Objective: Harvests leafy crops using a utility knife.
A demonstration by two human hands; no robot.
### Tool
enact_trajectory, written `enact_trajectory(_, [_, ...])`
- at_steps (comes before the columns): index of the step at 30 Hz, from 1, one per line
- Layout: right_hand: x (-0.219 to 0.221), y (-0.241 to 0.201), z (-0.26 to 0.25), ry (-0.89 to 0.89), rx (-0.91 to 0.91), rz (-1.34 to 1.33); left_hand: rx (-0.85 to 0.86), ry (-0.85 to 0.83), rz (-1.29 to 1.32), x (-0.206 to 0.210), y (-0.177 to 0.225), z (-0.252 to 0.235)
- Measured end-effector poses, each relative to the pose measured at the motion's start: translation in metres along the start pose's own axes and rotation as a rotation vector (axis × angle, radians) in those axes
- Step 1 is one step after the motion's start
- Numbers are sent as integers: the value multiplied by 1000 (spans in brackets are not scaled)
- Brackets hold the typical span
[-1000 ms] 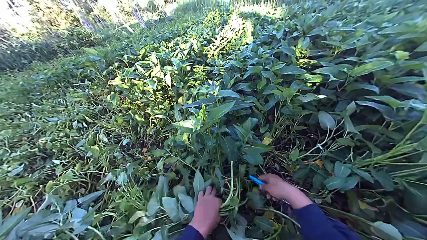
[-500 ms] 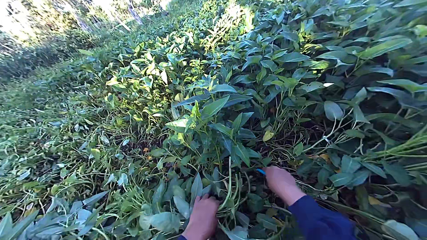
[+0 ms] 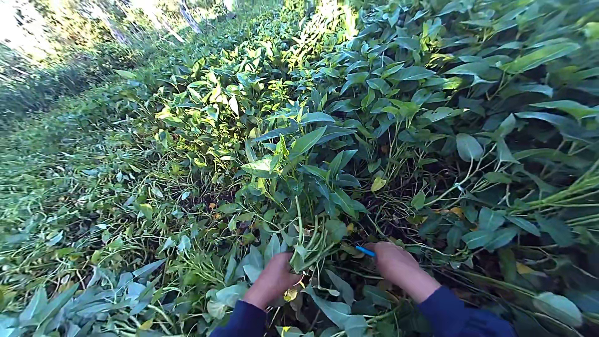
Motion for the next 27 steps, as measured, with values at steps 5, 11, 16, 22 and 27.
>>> enact_trajectory(5, [0, 32, 4, 49, -64, -15, 28, -67, 174, 5, -10, -8])
enact_trajectory(11, [-45, 117, 11, 158, -40, -143, -21, -14, 178, -20, -24, 3])
enact_trajectory(16, [-25, 42, 29, -12, -139, -303, -21, -17, 157, -6, -20, -4])
enact_trajectory(22, [40, -7, 0, 13, 58, -11, -15, -52, 52, -6, -5, -3])
enact_trajectory(27, [8, 41, 16, 22, -154, -244, -13, 384, 421, -86, -56, 53])
Point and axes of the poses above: each hand's wrist, its own z-axis away from the middle knuckle, its own x-axis out of the palm, y = z × x, the point moved 8 cm from there along -z, towards the middle knuckle, and after that the axes turned 2 degrees about x, right-handed, at the moved point
